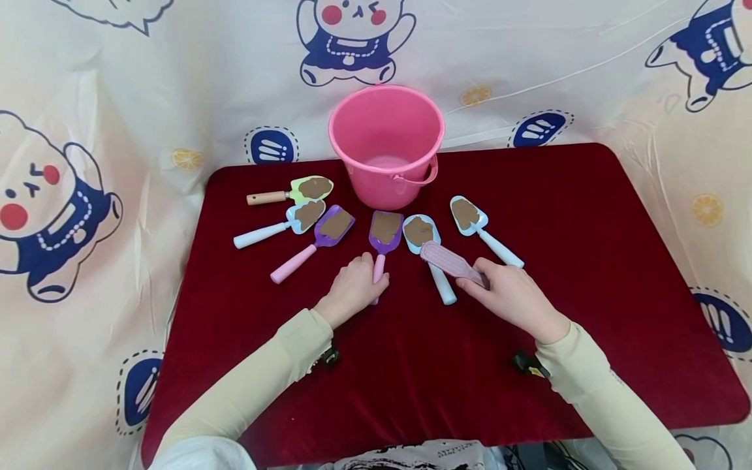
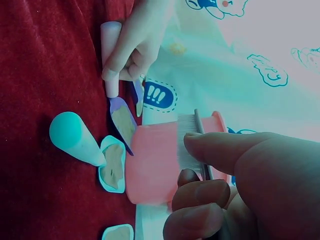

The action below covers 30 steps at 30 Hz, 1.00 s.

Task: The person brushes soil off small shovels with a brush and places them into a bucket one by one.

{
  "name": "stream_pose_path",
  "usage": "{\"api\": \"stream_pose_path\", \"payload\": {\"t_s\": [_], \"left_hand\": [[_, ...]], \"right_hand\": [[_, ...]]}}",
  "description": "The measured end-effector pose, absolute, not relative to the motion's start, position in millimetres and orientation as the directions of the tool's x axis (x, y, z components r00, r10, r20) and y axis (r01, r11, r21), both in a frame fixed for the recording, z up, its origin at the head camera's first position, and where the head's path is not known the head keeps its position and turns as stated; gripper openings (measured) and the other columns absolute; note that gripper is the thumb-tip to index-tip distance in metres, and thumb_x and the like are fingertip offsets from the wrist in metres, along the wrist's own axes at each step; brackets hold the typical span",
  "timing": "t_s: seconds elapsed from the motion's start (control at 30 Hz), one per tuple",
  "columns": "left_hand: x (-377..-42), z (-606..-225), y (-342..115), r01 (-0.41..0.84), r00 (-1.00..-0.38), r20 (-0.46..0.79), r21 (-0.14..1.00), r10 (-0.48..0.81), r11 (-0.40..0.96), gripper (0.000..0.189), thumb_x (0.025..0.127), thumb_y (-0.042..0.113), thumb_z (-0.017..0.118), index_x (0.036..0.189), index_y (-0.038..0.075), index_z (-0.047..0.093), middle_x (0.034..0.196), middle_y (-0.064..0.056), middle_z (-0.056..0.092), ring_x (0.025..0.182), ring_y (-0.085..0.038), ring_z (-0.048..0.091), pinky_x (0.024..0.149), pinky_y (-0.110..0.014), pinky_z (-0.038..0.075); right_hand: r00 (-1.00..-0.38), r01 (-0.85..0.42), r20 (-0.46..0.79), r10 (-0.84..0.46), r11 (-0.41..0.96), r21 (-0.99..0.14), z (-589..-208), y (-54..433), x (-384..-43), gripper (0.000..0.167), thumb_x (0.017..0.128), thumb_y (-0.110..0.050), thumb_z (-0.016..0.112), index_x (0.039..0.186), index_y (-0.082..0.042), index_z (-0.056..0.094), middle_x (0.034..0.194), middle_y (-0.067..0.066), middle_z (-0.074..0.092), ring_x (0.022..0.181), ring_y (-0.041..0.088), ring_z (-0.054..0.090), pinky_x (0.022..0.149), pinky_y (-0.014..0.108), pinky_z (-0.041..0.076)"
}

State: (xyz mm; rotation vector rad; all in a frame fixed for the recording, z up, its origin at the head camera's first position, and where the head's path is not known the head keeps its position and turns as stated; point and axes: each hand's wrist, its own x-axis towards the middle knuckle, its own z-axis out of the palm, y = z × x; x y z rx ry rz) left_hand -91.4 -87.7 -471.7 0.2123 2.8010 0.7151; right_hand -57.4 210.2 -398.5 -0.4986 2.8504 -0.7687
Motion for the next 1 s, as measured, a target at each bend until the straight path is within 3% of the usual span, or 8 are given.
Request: {"api": "stream_pose_path", "payload": {"t_s": [0.3,0.5,0.63,0.83,1.0], "left_hand": [[-95,-463,-99,-0.004,-0.948,-0.271,0.540,0.170,0.842,0.025,0.094,0.029,0.064,0.095,0.007,0.052,0.060,-0.004,0.061,0.053,-0.020,0.061,0.053,-0.035,0.050],[-95,-463,-108,-0.189,-0.904,-0.396,0.711,0.163,0.677,0.023,0.094,0.025,0.062,0.102,0.007,0.049,0.069,-0.006,0.070,0.051,-0.017,0.068,0.055,-0.030,0.057],[-93,-465,-114,-0.273,-0.887,-0.424,0.803,0.185,0.530,0.022,0.094,0.019,0.061,0.103,0.006,0.045,0.070,-0.009,0.071,0.047,-0.016,0.063,0.049,-0.028,0.053],[-81,-460,-120,-0.248,-0.903,-0.373,0.858,0.214,0.449,0.019,0.094,0.016,0.061,0.105,0.003,0.053,0.064,-0.009,0.063,0.043,-0.016,0.056,0.047,-0.026,0.047],[-69,-450,-124,-0.201,-0.908,-0.346,0.854,0.235,0.480,0.016,0.101,0.019,0.059,0.106,0.004,0.059,0.066,-0.010,0.062,0.046,-0.017,0.058,0.049,-0.028,0.048]], "right_hand": [[-0.933,-0.273,-0.064,-0.355,0.811,-0.518,-403,214,-55,0.035,0.100,-0.035,0.069,0.079,-0.015,0.050,0.056,-0.006,0.040,0.049,0.010,0.035,0.048,0.027,0.033],[-0.930,-0.279,-0.064,-0.361,0.811,-0.514,-405,217,-56,0.035,0.099,-0.034,0.071,0.078,-0.016,0.050,0.056,-0.007,0.039,0.050,0.009,0.034,0.048,0.027,0.032],[-0.920,-0.312,-0.045,-0.389,0.798,-0.516,-405,218,-59,0.035,0.097,-0.031,0.075,0.078,-0.016,0.050,0.058,-0.007,0.041,0.051,0.009,0.035,0.049,0.026,0.033],[-0.905,-0.322,-0.062,-0.420,0.774,-0.545,-406,215,-59,0.033,0.094,-0.028,0.079,0.078,-0.018,0.052,0.059,-0.008,0.047,0.051,0.007,0.040,0.050,0.026,0.037],[-0.900,-0.360,-0.025,-0.435,0.776,-0.519,-406,210,-59,0.036,0.095,-0.033,0.078,0.076,-0.019,0.051,0.059,-0.008,0.038,0.052,0.007,0.033,0.050,0.025,0.033]]}}
